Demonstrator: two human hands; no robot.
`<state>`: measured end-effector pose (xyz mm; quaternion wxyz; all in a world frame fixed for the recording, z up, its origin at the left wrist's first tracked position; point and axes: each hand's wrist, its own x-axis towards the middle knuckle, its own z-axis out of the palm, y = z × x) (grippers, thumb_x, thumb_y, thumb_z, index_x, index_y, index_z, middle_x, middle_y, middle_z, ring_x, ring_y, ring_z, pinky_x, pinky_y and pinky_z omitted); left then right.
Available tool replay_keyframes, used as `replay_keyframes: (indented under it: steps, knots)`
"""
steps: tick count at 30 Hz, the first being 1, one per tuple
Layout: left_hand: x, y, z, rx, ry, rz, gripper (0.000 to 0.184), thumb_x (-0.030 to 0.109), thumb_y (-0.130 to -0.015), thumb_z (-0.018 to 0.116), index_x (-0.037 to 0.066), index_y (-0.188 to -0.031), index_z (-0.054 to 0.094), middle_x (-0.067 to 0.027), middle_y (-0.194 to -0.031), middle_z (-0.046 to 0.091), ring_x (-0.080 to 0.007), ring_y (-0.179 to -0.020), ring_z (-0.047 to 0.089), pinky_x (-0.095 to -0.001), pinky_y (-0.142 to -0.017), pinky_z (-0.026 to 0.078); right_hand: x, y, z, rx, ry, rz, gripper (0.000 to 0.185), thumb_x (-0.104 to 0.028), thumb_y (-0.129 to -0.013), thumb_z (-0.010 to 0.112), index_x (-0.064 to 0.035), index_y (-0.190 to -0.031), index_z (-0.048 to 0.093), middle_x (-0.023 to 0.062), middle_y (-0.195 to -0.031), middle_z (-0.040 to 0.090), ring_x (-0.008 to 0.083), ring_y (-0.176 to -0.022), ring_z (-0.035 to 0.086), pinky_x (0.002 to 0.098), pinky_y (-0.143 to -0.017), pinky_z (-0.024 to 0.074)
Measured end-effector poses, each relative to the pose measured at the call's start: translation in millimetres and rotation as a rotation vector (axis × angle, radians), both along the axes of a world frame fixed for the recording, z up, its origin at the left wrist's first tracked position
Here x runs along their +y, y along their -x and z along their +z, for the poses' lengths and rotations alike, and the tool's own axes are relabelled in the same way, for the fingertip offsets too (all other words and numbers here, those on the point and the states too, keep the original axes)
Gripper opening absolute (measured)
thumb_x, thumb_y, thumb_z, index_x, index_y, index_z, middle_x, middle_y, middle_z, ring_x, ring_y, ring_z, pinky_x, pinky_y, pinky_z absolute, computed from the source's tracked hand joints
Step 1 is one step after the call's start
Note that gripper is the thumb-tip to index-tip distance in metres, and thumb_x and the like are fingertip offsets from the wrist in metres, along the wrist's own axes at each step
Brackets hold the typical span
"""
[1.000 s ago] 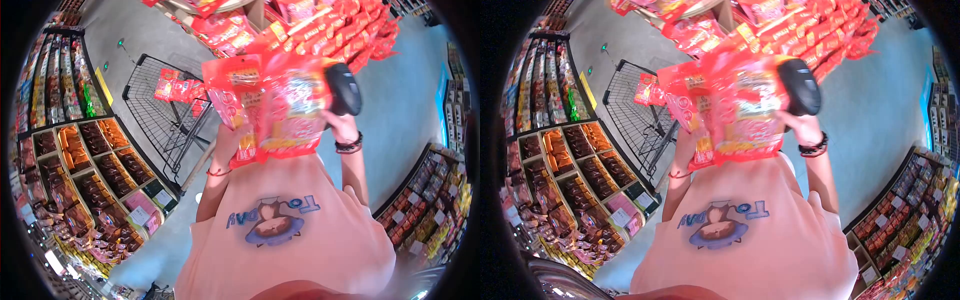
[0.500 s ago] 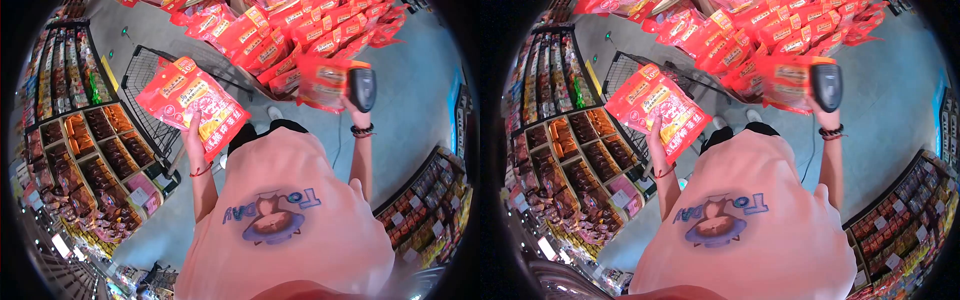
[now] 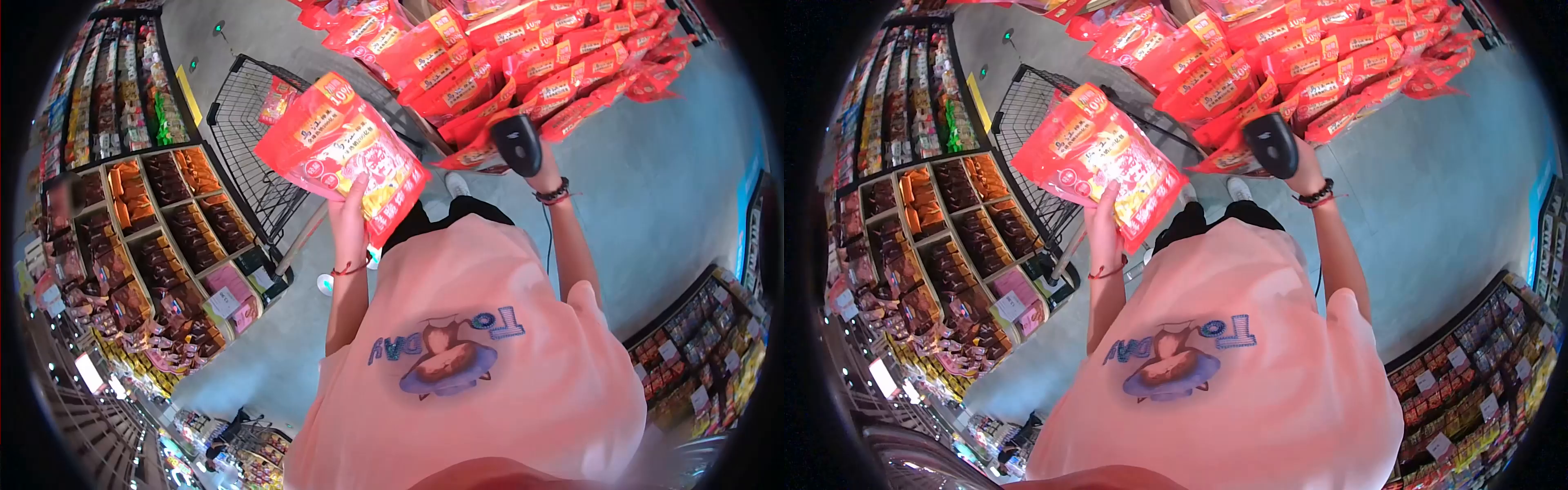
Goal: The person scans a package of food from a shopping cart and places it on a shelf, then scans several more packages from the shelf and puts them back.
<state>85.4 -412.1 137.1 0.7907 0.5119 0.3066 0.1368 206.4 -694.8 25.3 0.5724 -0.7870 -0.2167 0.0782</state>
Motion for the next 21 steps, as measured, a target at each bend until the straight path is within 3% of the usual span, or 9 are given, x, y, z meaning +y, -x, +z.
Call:
replay_keyframes:
  steps: [4, 7, 10, 12, 13, 14, 16, 19, 21]
  knots:
    - [21, -35, -4, -0.119, -0.222, -0.091, 0.034, 0.004, -0.079, 0.057, -0.003, -0.110, 0.045, -0.0083, -0.102, 0.054, -0.0126, -0.088, 0.054, -0.0259, -0.077, 0.044, -10, -3, -11, -0.019, -0.053, -0.279, 0.036, 0.001, -0.065, 0.064, -0.0016, -0.100, 0.054, 0.0102, -0.092, 0.059, 0.0167, -0.084, 0.056, 0.0301, -0.075, 0.0442]
    - [34, -70, -6, 0.015, -0.249, -0.171, 0.034, 0.002, -0.079, 0.057, -0.003, -0.110, 0.045, -0.0081, -0.100, 0.056, -0.0124, -0.087, 0.054, -0.0258, -0.076, 0.044, -6, -10, -17, 0.041, 0.058, -0.342, 0.036, -0.001, -0.065, 0.063, -0.0025, -0.100, 0.054, 0.0085, -0.094, 0.059, 0.0174, -0.085, 0.055, 0.0307, -0.075, 0.0436]
    - [49, -118, -30, -0.064, -0.518, -0.217, 0.036, 0.000, -0.078, 0.056, -0.003, -0.112, 0.045, -0.0079, -0.099, 0.057, -0.0133, -0.086, 0.055, -0.0253, -0.075, 0.045, 16, 2, -13, -0.167, -0.029, -0.484, 0.033, -0.002, -0.066, 0.060, -0.0033, -0.099, 0.055, 0.0078, -0.091, 0.058, 0.0188, -0.083, 0.055, 0.0310, -0.075, 0.0432]
    - [56, -152, -45, -0.140, -0.516, -0.211, 0.038, -0.001, -0.077, 0.056, -0.002, -0.113, 0.045, -0.0080, -0.098, 0.058, -0.0139, -0.085, 0.056, -0.0249, -0.074, 0.045, 16, 9, -13, -0.087, 0.002, -0.560, 0.032, -0.001, -0.066, 0.058, -0.0029, -0.098, 0.055, 0.0077, -0.090, 0.058, 0.0194, -0.082, 0.055, 0.0310, -0.075, 0.0430]
    - [59, -167, -54, -0.208, -0.518, -0.192, 0.035, 0.000, -0.077, 0.057, -0.002, -0.110, 0.047, -0.0075, -0.095, 0.059, -0.0131, -0.081, 0.056, -0.0240, -0.070, 0.045, 16, 10, -16, -0.046, 0.016, -0.598, 0.031, -0.001, -0.066, 0.058, -0.0026, -0.097, 0.055, 0.0076, -0.090, 0.058, 0.0197, -0.082, 0.055, 0.0310, -0.075, 0.0428]
    - [62, -181, -62, -0.276, -0.519, -0.175, 0.031, 0.001, -0.077, 0.057, -0.001, -0.107, 0.049, -0.0069, -0.092, 0.059, -0.0123, -0.078, 0.056, -0.0230, -0.067, 0.045, 6, 10, -35, 0.199, 0.009, -0.590, 0.031, 0.000, -0.066, 0.056, -0.0016, -0.096, 0.054, 0.0079, -0.090, 0.058, 0.0193, -0.082, 0.055, 0.0306, -0.075, 0.0426]
    - [63, -205, -78, -0.470, -0.596, -0.121, 0.019, 0.007, -0.077, 0.060, -0.001, -0.094, 0.058, -0.0048, -0.080, 0.060, -0.0084, -0.063, 0.055, -0.0198, -0.052, 0.043, 13, 11, -13, 0.071, 0.051, -0.595, 0.031, 0.001, -0.065, 0.056, -0.0011, -0.096, 0.054, 0.0080, -0.090, 0.058, 0.0193, -0.082, 0.055, 0.0307, -0.076, 0.0427]
    - [60, -221, -82, -0.423, -0.348, -0.127, 0.019, 0.005, -0.077, 0.059, -0.001, -0.095, 0.058, -0.0064, -0.086, 0.061, -0.0100, -0.067, 0.057, -0.0216, -0.060, 0.045, 22, 22, -10, 0.010, 0.023, -0.617, 0.029, 0.001, -0.066, 0.057, -0.0002, -0.095, 0.054, 0.0081, -0.088, 0.059, 0.0188, -0.081, 0.056, 0.0306, -0.076, 0.0428]
    - [76, -236, -97, -0.319, -0.229, -0.275, 0.019, 0.001, -0.076, 0.058, -0.002, -0.095, 0.057, -0.0089, -0.091, 0.061, -0.0144, -0.080, 0.059, -0.0261, -0.073, 0.047, 28, 27, -16, 0.042, -0.027, -0.647, 0.029, 0.000, -0.067, 0.057, 0.0003, -0.095, 0.054, 0.0082, -0.087, 0.059, 0.0184, -0.080, 0.056, 0.0306, -0.075, 0.0429]
